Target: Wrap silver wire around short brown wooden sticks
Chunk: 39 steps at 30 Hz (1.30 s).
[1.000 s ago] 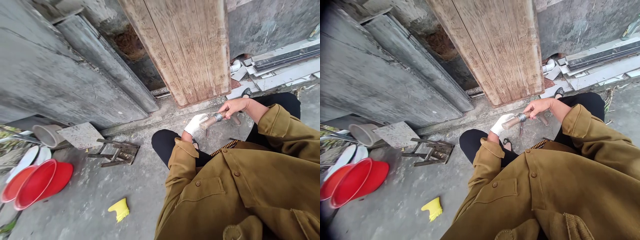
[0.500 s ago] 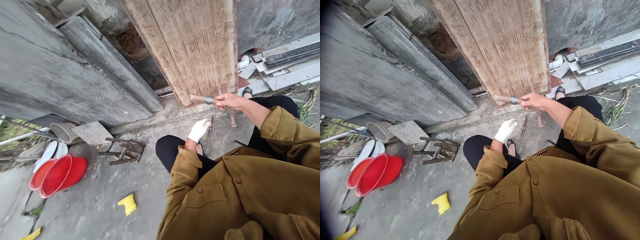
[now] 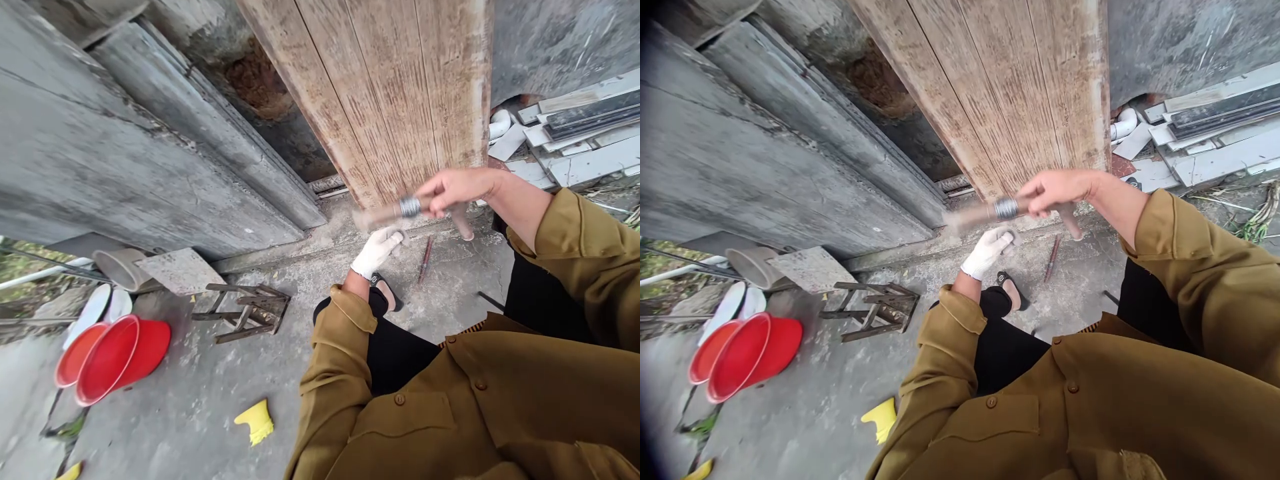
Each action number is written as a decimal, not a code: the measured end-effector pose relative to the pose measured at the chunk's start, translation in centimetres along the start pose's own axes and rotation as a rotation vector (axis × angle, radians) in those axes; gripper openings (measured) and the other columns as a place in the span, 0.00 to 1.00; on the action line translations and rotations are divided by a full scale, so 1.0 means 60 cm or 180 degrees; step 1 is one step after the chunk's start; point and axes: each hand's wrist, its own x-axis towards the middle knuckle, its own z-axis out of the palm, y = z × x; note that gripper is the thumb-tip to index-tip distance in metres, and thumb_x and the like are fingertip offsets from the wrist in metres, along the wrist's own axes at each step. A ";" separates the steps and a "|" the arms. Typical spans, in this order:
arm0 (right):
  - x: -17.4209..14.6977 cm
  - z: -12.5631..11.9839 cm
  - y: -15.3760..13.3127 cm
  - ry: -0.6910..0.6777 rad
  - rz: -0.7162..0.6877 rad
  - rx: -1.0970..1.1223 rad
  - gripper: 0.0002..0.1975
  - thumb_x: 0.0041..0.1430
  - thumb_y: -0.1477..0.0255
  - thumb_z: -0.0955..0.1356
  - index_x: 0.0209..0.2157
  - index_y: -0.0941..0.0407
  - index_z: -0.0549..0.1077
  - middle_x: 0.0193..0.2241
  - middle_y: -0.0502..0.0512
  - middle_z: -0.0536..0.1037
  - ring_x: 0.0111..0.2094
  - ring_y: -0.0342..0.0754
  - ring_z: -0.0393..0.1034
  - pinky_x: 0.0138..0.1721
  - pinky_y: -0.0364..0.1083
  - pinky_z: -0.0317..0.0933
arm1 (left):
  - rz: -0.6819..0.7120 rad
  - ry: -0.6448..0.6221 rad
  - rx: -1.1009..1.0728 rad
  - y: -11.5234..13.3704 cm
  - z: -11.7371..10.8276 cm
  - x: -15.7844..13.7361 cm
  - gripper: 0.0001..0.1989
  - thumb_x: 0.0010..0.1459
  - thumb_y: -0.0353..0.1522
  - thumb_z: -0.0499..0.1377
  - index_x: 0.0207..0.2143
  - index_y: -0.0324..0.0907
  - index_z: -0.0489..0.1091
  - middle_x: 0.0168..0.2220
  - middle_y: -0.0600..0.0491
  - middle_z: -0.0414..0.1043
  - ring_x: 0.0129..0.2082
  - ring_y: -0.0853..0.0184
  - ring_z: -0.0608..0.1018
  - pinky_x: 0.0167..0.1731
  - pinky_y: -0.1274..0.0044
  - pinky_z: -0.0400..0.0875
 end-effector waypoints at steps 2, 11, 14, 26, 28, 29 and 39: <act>0.015 -0.020 0.014 0.0951 -0.0172 0.0463 0.15 0.58 0.60 0.71 0.42 0.55 0.77 0.32 0.53 0.75 0.28 0.41 0.65 0.32 0.45 0.63 | -0.0124 -0.0152 -0.0552 -0.012 0.018 0.003 0.25 0.63 0.52 0.51 0.35 0.38 0.69 0.25 0.53 0.67 0.20 0.73 0.62 0.22 0.77 0.61; 0.023 -0.030 0.138 0.1400 0.1355 -0.2029 0.20 0.58 0.62 0.70 0.50 0.54 0.78 0.38 0.59 0.78 0.41 0.57 0.71 0.40 0.50 0.58 | 0.0169 -0.0279 0.0552 0.013 0.023 0.006 0.14 0.65 0.39 0.52 0.34 0.40 0.72 0.33 0.53 0.74 0.35 0.67 0.74 0.42 0.76 0.68; 0.009 -0.003 0.136 0.0874 0.1473 -0.2420 0.19 0.59 0.65 0.69 0.50 0.54 0.78 0.42 0.59 0.79 0.44 0.57 0.72 0.40 0.48 0.57 | 0.0203 0.0046 0.0881 0.008 0.010 0.005 0.13 0.65 0.37 0.52 0.35 0.40 0.72 0.31 0.53 0.73 0.33 0.67 0.73 0.40 0.77 0.67; -0.021 0.047 0.058 0.0689 0.0332 -0.0062 0.17 0.59 0.60 0.70 0.46 0.54 0.75 0.33 0.53 0.76 0.29 0.42 0.67 0.34 0.45 0.62 | 0.0096 0.0353 -0.0541 -0.046 0.038 0.031 0.18 0.64 0.44 0.54 0.33 0.39 0.70 0.29 0.52 0.70 0.23 0.73 0.67 0.28 0.78 0.65; -0.020 0.030 0.068 0.1612 0.0389 -0.0089 0.17 0.62 0.57 0.67 0.45 0.56 0.74 0.32 0.55 0.75 0.30 0.44 0.67 0.33 0.45 0.63 | 0.0061 -0.0168 -0.0889 -0.046 0.054 0.031 0.20 0.63 0.46 0.55 0.33 0.38 0.71 0.26 0.54 0.67 0.21 0.74 0.64 0.23 0.79 0.61; -0.018 0.023 0.076 0.1914 0.0520 -0.0248 0.18 0.64 0.57 0.66 0.45 0.57 0.74 0.31 0.56 0.75 0.30 0.45 0.68 0.34 0.46 0.63 | 0.0040 -0.0383 -0.0999 -0.043 0.060 0.029 0.20 0.62 0.47 0.56 0.33 0.38 0.70 0.25 0.55 0.66 0.20 0.75 0.63 0.22 0.80 0.58; 0.007 0.036 0.130 0.0227 0.1909 -0.2902 0.16 0.59 0.67 0.70 0.46 0.61 0.79 0.44 0.65 0.79 0.43 0.56 0.73 0.38 0.48 0.60 | -0.0047 -0.0521 -0.0285 -0.011 0.053 0.012 0.17 0.60 0.44 0.59 0.30 0.38 0.72 0.26 0.53 0.70 0.25 0.71 0.68 0.27 0.77 0.61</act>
